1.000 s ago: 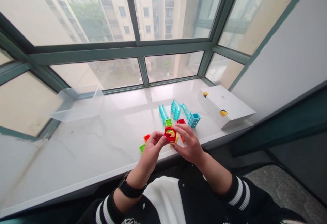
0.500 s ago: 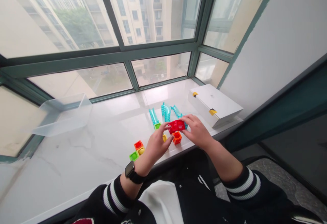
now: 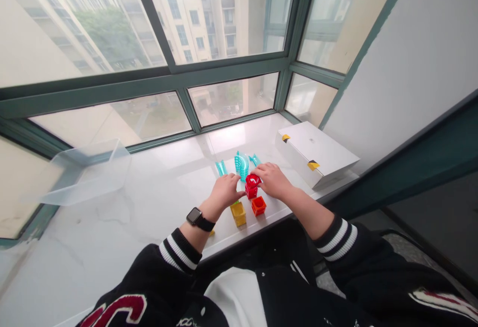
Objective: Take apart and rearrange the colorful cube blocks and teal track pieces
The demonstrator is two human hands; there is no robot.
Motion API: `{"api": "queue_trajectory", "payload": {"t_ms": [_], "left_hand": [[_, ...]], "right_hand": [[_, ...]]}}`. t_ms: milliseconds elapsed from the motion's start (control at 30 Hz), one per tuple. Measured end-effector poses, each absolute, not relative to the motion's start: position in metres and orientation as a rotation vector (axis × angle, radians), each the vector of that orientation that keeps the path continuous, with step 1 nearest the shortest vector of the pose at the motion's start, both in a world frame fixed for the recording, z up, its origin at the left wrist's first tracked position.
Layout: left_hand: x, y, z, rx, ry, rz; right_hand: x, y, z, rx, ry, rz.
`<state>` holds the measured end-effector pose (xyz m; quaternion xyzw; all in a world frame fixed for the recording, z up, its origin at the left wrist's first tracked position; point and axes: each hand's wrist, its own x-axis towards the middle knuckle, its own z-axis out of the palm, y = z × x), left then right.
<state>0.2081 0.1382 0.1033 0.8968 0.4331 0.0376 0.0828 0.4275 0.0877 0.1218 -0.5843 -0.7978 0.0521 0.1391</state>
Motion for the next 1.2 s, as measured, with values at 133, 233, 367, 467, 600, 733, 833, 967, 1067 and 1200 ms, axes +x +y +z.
{"api": "queue_trajectory", "payload": {"t_ms": [133, 233, 367, 467, 600, 733, 833, 967, 1067, 1200], "left_hand": [[0.214, 0.144, 0.097, 2.675, 1.282, 0.067], [0.218, 0.148, 0.094, 2.673, 1.279, 0.017], [0.227, 0.152, 0.094, 2.655, 1.285, -0.108], [0.234, 0.154, 0.093, 2.644, 1.287, -0.174], [0.242, 0.158, 0.093, 2.611, 1.321, -0.235], [0.246, 0.161, 0.095, 2.588, 1.329, -0.266], [0.246, 0.161, 0.095, 2.579, 1.33, -0.271], [0.246, 0.158, 0.094, 2.582, 1.35, -0.238], [0.248, 0.156, 0.091, 2.603, 1.367, -0.193], [0.25, 0.153, 0.088, 2.622, 1.361, -0.174]], "right_hand": [[0.421, 0.098, 0.114, -1.741, -2.394, 0.142], [0.419, 0.103, 0.108, -1.783, -2.43, 0.14], [0.418, 0.108, 0.103, -1.792, -2.463, 0.142], [0.419, 0.111, 0.1, -1.783, -2.458, 0.14], [0.42, 0.113, 0.099, -1.779, -2.457, 0.15], [0.419, 0.114, 0.1, -1.785, -2.459, 0.157], [0.419, 0.115, 0.101, -1.79, -2.458, 0.168], [0.419, 0.115, 0.103, -1.797, -2.466, 0.176], [0.419, 0.114, 0.105, -1.806, -2.471, 0.173], [0.418, 0.113, 0.106, -1.811, -2.466, 0.181]]}}
